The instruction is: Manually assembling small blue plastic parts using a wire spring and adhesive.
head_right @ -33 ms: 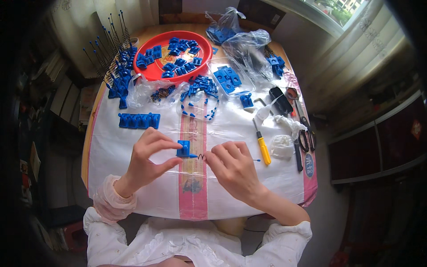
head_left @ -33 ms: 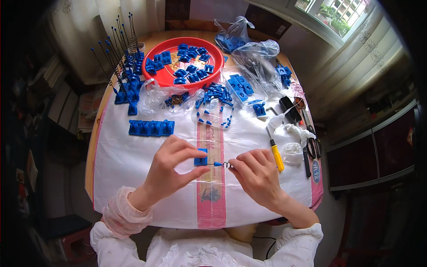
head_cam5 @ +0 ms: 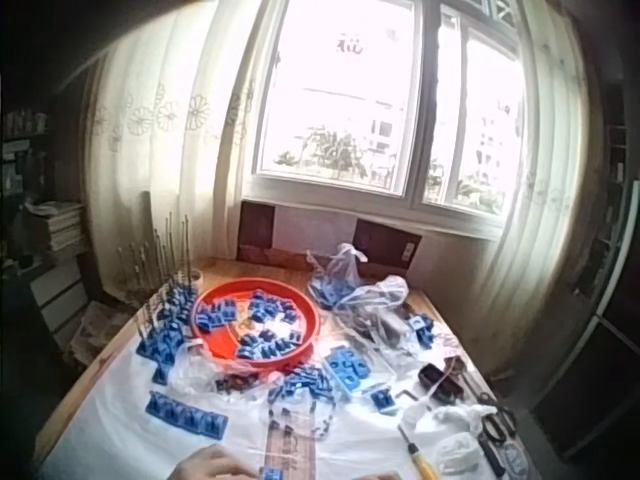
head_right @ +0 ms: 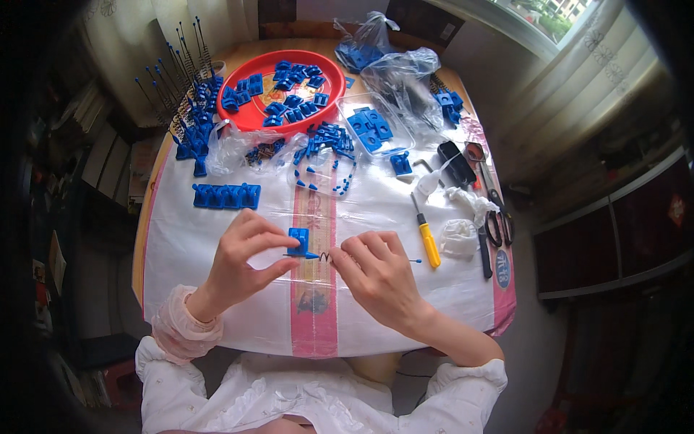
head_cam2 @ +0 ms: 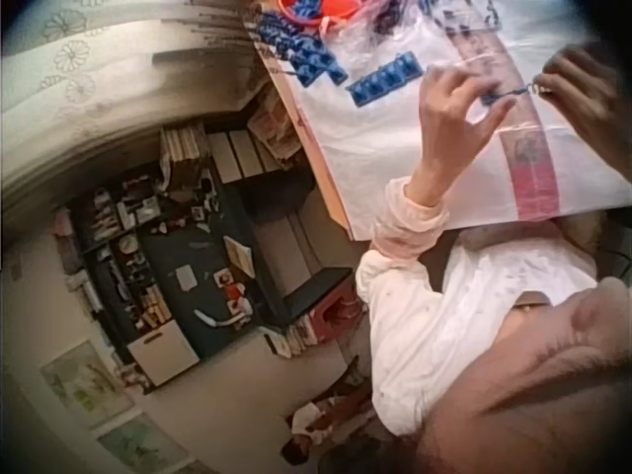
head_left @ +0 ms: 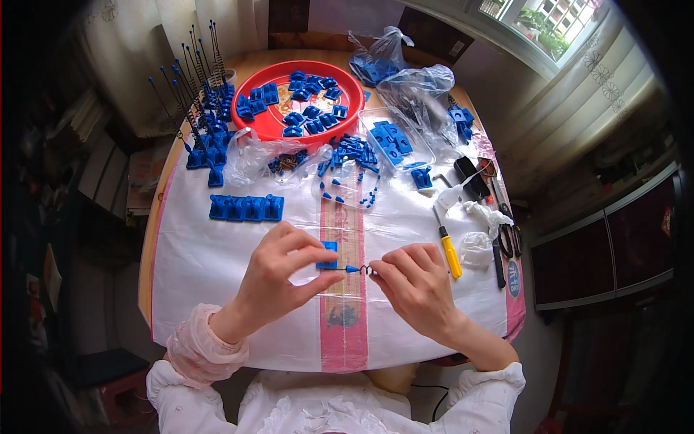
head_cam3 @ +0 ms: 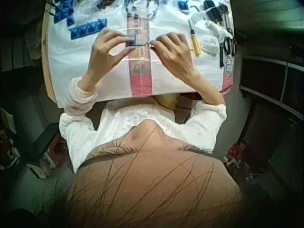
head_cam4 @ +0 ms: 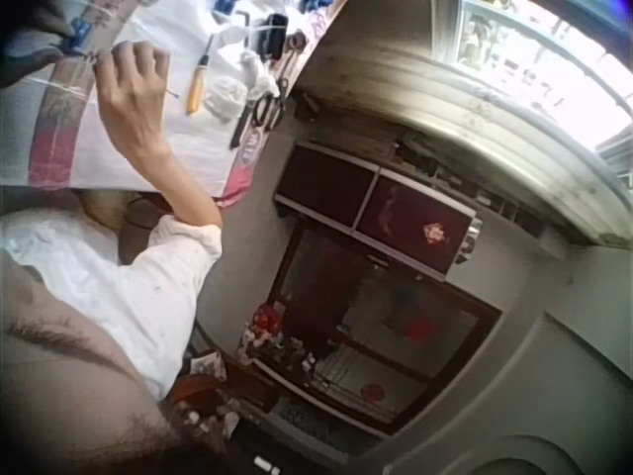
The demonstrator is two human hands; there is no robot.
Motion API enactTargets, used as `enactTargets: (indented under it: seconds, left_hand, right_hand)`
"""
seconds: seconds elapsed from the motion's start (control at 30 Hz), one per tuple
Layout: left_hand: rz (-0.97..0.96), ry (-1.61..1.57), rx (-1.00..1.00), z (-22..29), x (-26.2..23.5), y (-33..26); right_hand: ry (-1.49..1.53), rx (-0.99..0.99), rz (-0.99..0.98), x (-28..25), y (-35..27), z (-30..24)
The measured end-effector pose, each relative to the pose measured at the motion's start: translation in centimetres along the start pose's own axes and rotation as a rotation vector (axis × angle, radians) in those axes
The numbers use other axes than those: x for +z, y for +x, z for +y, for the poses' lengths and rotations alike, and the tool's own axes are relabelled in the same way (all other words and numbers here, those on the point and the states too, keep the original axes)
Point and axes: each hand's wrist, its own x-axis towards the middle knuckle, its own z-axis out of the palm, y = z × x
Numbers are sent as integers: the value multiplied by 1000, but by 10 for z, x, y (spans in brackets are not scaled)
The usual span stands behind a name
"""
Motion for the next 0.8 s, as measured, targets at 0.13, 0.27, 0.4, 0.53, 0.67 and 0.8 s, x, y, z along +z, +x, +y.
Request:
enactTargets:
  seconds: [0.13,0.27,0.4,0.53,0.67,0.8]
  left_hand:
    - [-59,21,-19,2,5,-4]
    - [-29,-255,-235,-1,6,-9]
    - [19,-559,-460,-1,10,-15]
    - [38,-721,-507,-2,23,-22]
    - [6,-751,-529,-3,27,-26]
    - [-21,-753,-537,-2,23,-24]
  right_hand:
    - [-14,-12,-16,1,2,-2]
    - [42,35,206,0,10,-8]
    - [654,300,121,9,-12,-25]
    - [1354,830,73,35,-11,-22]
    - [1475,744,87,40,-5,-18]
    - [1479,743,78,44,0,-13]
